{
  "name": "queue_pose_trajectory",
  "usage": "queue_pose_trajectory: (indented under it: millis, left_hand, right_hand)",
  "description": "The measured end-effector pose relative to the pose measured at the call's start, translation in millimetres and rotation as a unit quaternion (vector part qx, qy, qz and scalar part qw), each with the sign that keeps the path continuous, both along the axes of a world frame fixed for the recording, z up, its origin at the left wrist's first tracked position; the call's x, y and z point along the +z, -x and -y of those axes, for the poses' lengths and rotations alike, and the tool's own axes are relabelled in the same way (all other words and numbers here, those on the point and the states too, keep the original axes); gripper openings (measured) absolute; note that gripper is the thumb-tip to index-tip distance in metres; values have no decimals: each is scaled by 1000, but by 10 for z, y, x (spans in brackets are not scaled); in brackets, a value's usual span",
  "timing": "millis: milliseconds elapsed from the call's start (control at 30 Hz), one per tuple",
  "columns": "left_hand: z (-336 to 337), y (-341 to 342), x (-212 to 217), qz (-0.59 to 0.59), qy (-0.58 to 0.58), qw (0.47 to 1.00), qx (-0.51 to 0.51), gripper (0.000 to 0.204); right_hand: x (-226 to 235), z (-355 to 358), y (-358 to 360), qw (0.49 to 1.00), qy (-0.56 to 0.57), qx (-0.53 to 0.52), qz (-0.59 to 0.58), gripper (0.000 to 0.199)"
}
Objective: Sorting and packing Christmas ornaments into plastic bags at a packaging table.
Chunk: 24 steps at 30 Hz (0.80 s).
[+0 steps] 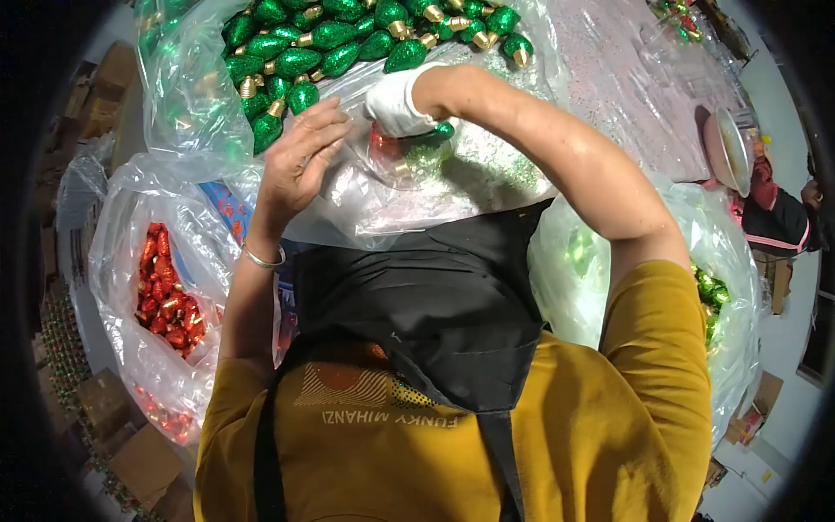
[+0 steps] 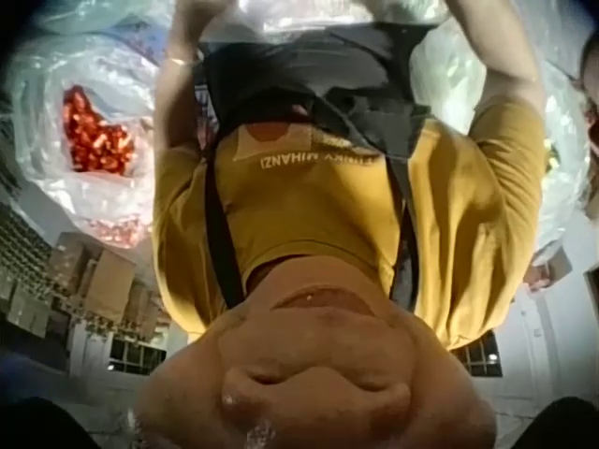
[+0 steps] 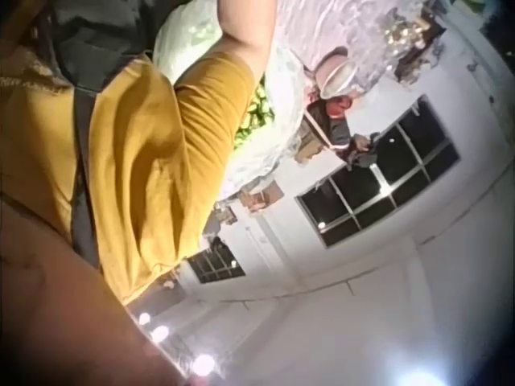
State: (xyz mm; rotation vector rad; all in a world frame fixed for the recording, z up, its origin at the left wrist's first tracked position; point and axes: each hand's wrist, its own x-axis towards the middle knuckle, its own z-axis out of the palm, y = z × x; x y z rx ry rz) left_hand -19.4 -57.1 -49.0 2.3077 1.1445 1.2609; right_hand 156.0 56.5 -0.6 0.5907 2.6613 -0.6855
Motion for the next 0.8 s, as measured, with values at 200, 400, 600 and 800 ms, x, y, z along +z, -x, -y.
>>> queue_pose_trajectory:
  millis: [200,400,600,800]
  left_hand:
    - [-29,-91,31,-8,-2,999,-31,21]
    - [12,-177,-9,2,-6,1000,-16,22]
    - [-60,-114,-53,-21,-20,999,22,21]
    - [-90,-161,16,-40,-15,999,6,21]
  right_hand:
    - [-89,-24,-57,979,-106,28,171,22]
    - [-381,-216,-174,984,-93,40,148,19]
    - [-209,-131,-171,983,-76,65,155,22]
    - [-321,-13,-123,994,-12,88,-56,24]
